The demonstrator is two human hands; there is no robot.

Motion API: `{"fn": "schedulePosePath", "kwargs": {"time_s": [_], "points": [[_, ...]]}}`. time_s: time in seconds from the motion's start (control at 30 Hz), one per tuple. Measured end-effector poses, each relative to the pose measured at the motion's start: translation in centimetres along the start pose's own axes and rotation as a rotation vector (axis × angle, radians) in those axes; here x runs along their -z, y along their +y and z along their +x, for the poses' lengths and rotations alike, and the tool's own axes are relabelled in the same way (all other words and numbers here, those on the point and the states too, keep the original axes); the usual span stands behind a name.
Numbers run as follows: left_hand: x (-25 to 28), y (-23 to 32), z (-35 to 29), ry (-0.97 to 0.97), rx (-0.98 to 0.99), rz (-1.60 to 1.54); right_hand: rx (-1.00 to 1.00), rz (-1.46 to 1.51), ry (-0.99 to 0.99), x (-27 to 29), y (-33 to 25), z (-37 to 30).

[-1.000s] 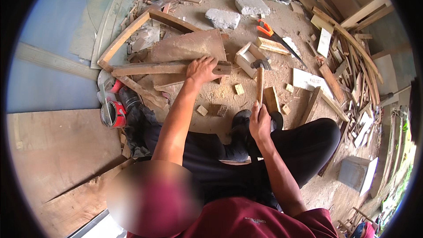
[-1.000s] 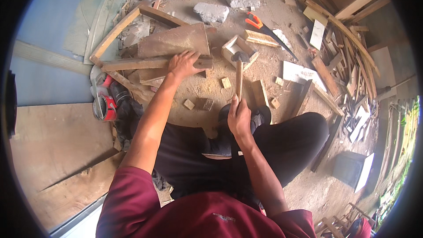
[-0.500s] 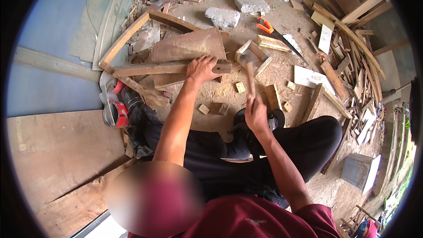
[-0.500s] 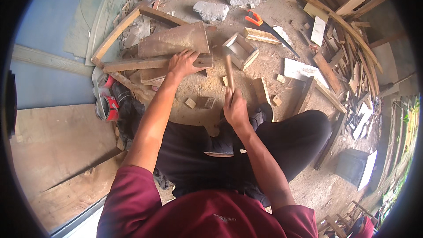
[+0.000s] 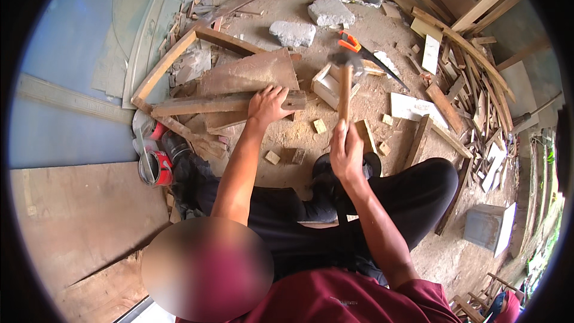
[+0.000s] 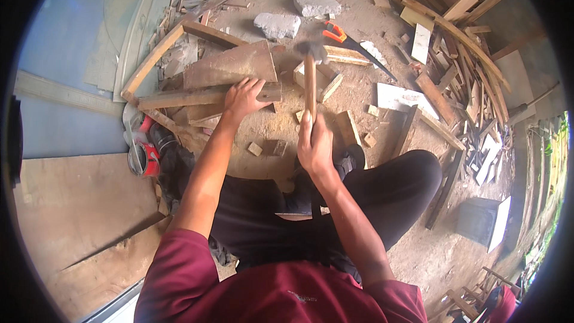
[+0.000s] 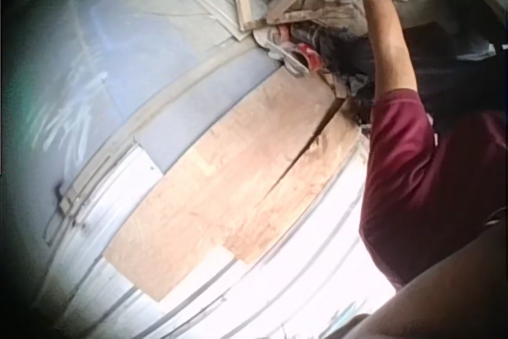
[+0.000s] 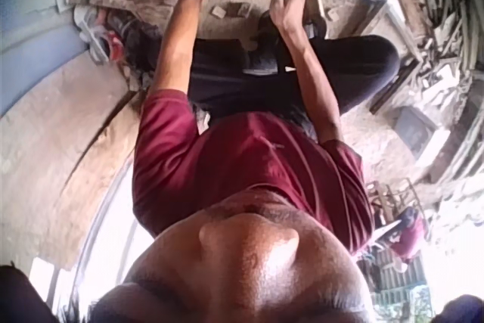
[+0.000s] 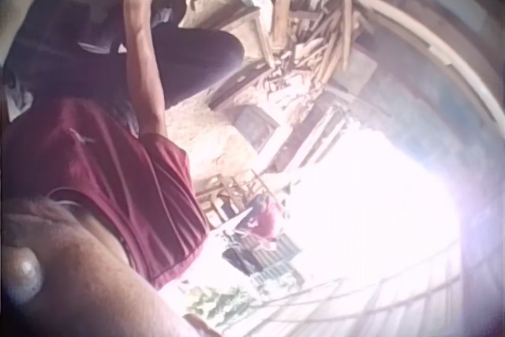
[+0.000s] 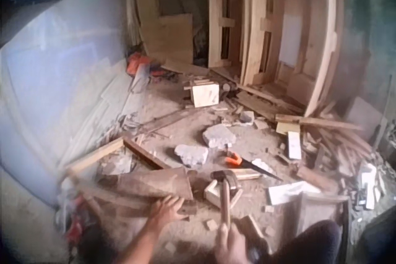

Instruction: The person sits on the floor and uses a hammer to break a piece of wood into smaller pieces. They repeatedly strike the wood, reposition it, and handle the resulting fragments.

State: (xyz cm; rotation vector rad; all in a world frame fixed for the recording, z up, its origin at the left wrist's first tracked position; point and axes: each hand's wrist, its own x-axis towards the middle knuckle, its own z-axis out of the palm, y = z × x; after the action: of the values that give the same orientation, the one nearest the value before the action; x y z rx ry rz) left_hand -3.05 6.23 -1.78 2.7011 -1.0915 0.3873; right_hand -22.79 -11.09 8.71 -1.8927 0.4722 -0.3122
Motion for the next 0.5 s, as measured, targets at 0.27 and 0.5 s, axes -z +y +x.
{"fn": "schedulePosePath", "kwargs": {"time_s": [0.27, 0.5], "points": [[0.2, 0.2, 0.2, -0.091, -0.002, -0.015, -0.162, -0.177, 0.029, -0.4, 7.3, -2.7], [-0.2, 0.5, 0.5, -0.217, 0.074, 0.033, -0.398, -0.092, -0.053, 1.5, 6.1, -2.5]]}}
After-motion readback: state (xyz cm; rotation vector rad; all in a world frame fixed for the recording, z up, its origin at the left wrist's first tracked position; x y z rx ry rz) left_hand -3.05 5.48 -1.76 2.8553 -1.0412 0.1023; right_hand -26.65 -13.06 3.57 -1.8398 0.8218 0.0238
